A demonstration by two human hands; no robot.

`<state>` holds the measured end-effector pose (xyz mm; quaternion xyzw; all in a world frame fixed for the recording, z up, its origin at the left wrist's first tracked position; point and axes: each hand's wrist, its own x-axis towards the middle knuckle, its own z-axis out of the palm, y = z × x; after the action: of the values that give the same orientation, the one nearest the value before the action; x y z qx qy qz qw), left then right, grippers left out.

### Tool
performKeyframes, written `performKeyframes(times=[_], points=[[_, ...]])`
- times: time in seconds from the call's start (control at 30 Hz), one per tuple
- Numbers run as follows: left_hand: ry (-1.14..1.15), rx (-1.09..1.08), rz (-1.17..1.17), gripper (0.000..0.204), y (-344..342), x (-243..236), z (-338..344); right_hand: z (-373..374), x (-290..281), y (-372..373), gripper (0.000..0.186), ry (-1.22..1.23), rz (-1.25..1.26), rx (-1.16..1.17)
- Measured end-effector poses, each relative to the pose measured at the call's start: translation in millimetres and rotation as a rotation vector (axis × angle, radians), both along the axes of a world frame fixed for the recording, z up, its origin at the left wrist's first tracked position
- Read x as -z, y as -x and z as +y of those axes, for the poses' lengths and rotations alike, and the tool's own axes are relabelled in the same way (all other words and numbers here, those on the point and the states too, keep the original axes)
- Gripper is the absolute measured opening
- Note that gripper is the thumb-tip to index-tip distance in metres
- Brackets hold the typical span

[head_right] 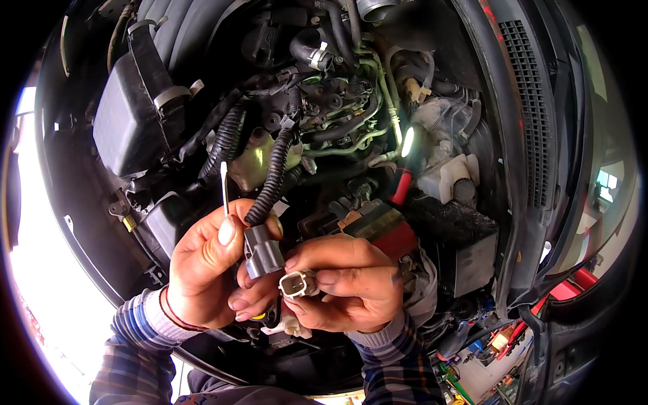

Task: The person works under the hood of a car, using a small flathead screwdriver to pry open and disconnect a black electrical connector. They then reseat the connector and continue adjusting components near the battery and engine block.

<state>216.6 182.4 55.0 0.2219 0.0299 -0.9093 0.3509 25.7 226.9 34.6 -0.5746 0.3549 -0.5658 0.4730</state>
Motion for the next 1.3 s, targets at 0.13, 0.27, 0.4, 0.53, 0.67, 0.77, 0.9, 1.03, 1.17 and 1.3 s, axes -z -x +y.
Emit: performKeyframes(times=[0.13,0.27,0.4,0.53,0.67,0.77,0.9,1.03,1.17,1.3], points=[[0.071,-0.005,-0.042,0.035,2,0,-3,-8,-1,2,0.05,0.054,0.048,-0.044],[0.204,-0.071,-0.144,0.045,-2,8,-8,-12,-5,-9,0.041,0.113,0.151,-0.015],[0.279,-0.153,-0.174,0.052,3,13,-5,-8,3,-14,0.023,0.203,0.221,0.01],[0.298,-0.215,-0.331,0.047,10,15,1,-8,4,-17,0.017,0.204,0.235,0.04],[0.346,-0.237,-0.435,0.043,5,23,5,-9,4,-19,0.013,0.173,0.188,0.058],[0.321,-0.227,-0.454,0.041,6,22,8,-7,6,-15,0.013,0.177,0.227,0.007],[0.302,-0.224,-0.577,0.04,11,19,10,-5,8,-14,0.022,0.194,0.269,0.059],[0.289,-0.245,-0.706,0.04,16,16,12,-2,13,-16,0.033,0.224,0.282,0.096],[0.253,-0.256,-0.645,0.041,17,17,12,-2,12,-9,0.043,0.189,0.347,0.03],[0.252,-0.27,-0.752,0.043,24,20,15,-6,7,-1,0.047,0.146,0.329,-0.041]])
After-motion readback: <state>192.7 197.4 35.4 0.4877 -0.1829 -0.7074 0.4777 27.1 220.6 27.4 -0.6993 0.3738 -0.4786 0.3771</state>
